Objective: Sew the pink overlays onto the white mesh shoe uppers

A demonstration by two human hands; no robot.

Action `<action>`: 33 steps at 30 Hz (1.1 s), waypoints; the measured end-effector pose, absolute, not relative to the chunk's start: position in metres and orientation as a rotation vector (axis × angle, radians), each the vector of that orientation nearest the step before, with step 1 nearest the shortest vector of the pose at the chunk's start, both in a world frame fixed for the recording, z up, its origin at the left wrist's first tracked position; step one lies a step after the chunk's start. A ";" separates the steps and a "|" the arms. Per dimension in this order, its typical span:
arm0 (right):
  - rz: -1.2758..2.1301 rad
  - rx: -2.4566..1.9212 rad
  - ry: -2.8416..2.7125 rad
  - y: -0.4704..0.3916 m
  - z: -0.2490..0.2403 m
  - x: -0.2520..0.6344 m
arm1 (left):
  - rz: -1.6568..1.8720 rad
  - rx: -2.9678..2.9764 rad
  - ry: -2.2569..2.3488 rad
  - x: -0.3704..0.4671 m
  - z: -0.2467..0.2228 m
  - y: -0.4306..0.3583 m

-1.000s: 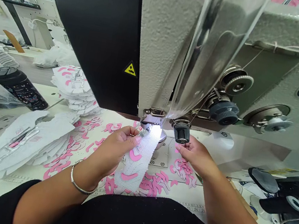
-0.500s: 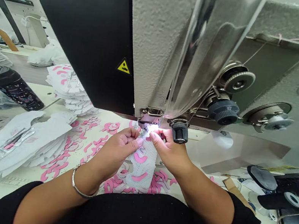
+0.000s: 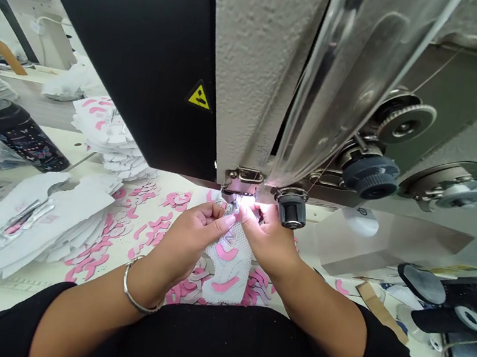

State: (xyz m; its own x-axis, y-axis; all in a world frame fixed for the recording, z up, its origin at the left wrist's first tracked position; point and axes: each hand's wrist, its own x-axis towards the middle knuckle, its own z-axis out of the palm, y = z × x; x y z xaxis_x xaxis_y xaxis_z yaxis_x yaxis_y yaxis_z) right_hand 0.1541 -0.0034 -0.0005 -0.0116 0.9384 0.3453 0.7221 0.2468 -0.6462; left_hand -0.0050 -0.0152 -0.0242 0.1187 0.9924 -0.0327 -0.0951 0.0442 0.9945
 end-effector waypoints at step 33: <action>0.222 -1.339 -1.930 -0.001 -0.020 0.169 | 1.018 1.322 1.285 -0.005 -0.009 0.001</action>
